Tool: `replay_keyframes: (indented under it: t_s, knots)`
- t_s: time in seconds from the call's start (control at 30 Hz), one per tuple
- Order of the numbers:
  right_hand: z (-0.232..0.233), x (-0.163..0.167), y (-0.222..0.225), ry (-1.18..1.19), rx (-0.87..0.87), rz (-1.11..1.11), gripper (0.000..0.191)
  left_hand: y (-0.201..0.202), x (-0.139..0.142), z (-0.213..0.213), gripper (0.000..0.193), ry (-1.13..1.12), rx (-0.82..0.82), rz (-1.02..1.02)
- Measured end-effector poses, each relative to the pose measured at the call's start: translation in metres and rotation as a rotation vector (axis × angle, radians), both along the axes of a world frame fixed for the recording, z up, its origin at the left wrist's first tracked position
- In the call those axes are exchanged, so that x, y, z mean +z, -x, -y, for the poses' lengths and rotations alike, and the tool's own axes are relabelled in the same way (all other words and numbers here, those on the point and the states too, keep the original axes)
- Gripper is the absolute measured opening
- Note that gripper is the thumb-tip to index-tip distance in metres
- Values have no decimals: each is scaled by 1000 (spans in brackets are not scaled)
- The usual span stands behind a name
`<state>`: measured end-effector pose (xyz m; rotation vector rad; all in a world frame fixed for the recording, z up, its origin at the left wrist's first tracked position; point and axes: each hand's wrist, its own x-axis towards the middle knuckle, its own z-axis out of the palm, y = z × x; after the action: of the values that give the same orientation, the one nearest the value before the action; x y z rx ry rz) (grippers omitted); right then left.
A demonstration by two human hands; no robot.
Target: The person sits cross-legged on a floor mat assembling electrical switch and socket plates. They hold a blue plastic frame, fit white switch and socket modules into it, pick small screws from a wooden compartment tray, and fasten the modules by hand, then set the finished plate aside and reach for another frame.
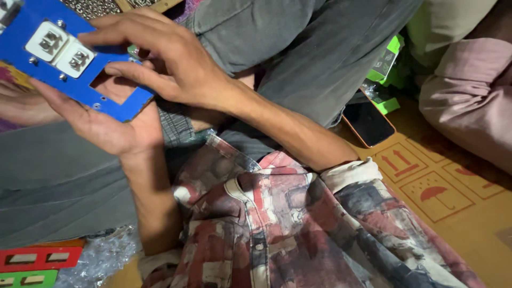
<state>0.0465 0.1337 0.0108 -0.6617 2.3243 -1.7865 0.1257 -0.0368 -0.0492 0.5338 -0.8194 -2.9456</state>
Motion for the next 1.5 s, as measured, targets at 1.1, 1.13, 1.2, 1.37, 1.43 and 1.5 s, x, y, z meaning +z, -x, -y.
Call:
replay_keyframes:
  t_s: [1.1, 1.13, 1.2, 1.37, 1.43, 1.5]
  knots:
    - [56, -95, -49, -13, -116, -2, 52, 27, 62, -25, 60, -459, 450, 489]
    - [55, -94, -49, 0, -113, 19, 53, 26, 62, -26, 58, -444, 458, 493]
    - [54, -91, -48, 53, -113, 87, 58, 24, 59, -24, 57, -434, 440, 496]
    - [44, -74, -41, 39, -126, 13, 47, 19, 49, -13, 64, -390, 305, 440]
    - [37, -63, -36, 42, -113, -30, 43, 14, 42, -7, 63, -203, 188, 301]
    - [32, -51, -28, 52, -88, 40, 43, 8, 30, -4, 62, 42, 39, 116]
